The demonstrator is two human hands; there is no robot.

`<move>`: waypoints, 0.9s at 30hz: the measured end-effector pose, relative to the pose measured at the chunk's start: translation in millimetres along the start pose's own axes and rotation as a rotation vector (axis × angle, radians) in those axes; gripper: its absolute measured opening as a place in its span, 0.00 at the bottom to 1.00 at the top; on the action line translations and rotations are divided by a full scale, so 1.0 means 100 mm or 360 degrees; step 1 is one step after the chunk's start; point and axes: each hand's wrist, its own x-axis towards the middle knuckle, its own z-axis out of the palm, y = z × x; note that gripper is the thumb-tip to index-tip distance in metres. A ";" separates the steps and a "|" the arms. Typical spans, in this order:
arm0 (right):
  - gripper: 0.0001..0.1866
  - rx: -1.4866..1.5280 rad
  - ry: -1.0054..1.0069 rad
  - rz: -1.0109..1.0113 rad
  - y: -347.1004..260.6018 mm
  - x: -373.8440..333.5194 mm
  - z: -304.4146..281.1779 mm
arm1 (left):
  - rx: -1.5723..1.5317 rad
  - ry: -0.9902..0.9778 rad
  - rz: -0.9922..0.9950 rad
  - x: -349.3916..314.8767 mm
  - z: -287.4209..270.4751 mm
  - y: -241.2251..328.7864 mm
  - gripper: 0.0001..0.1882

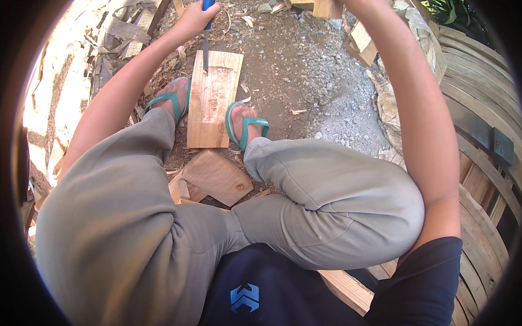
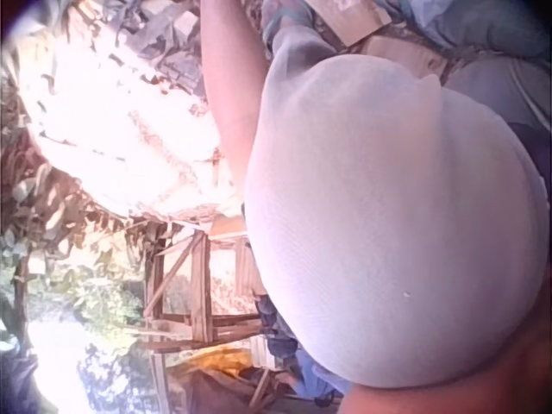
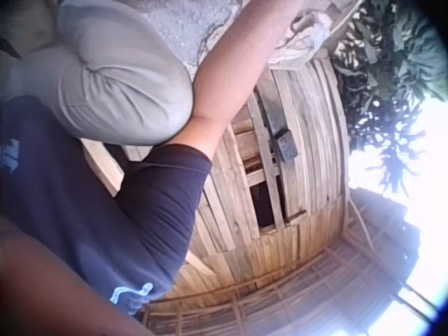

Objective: The person is using a chisel and a piece of scrap wood as a mallet to carve a rectangular groove into a larger block of wood.

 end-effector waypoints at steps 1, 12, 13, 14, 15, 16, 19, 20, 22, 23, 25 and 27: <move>0.14 -0.0633 -0.0091 -0.0431 0.22 -0.08 0.20 | 0.0046 -0.0008 -0.0004 0.02 0.04 0.03 0.21; 0.12 0.0358 -0.0245 0.0104 -0.18 -0.10 -0.08 | 0.0174 0.0018 -0.0063 0.02 -0.02 -0.12 0.23; 0.14 0.0256 -0.0603 -0.0099 -0.14 -0.20 0.12 | 0.0210 0.0023 -0.0086 -0.01 -0.04 -0.12 0.23; 0.16 0.0372 -0.0810 -0.0058 -0.20 -0.33 0.21 | 0.0168 0.0015 -0.0066 0.00 -0.03 -0.09 0.23; 0.19 0.0484 -0.1017 -0.0011 -0.28 -0.44 0.32 | 0.0133 0.0004 -0.0049 -0.01 -0.04 -0.08 0.22; 0.18 0.0376 -0.1044 0.0047 -0.30 -0.33 0.15 | 0.0092 0.0006 -0.0055 -0.06 -0.03 -0.10 0.22; 0.15 0.0286 -0.0570 0.0119 -0.26 -0.03 -0.24 | 0.0167 -0.0039 -0.0147 -0.07 -0.08 -0.08 0.22; 0.14 0.0255 -0.0414 0.0222 -0.20 0.03 -0.21 | 0.0161 -0.0040 -0.0122 -0.07 -0.08 -0.07 0.22; 0.11 0.0266 0.0189 0.0184 -0.07 0.07 0.06 | 0.0142 -0.0041 -0.0060 -0.04 -0.01 0.01 0.21; 0.11 0.0632 0.0330 0.0071 0.01 -0.12 0.27 | 0.0129 -0.0035 -0.0032 -0.03 0.01 0.05 0.20; 0.14 0.0598 -0.1111 0.0142 -0.28 -0.52 0.21 | 0.0266 -0.0066 -0.0151 -0.10 -0.14 -0.09 0.22; 0.14 0.0516 -0.1076 0.0230 -0.28 -0.49 0.39 | 0.0487 -0.0118 -0.0112 -0.11 -0.20 -0.21 0.25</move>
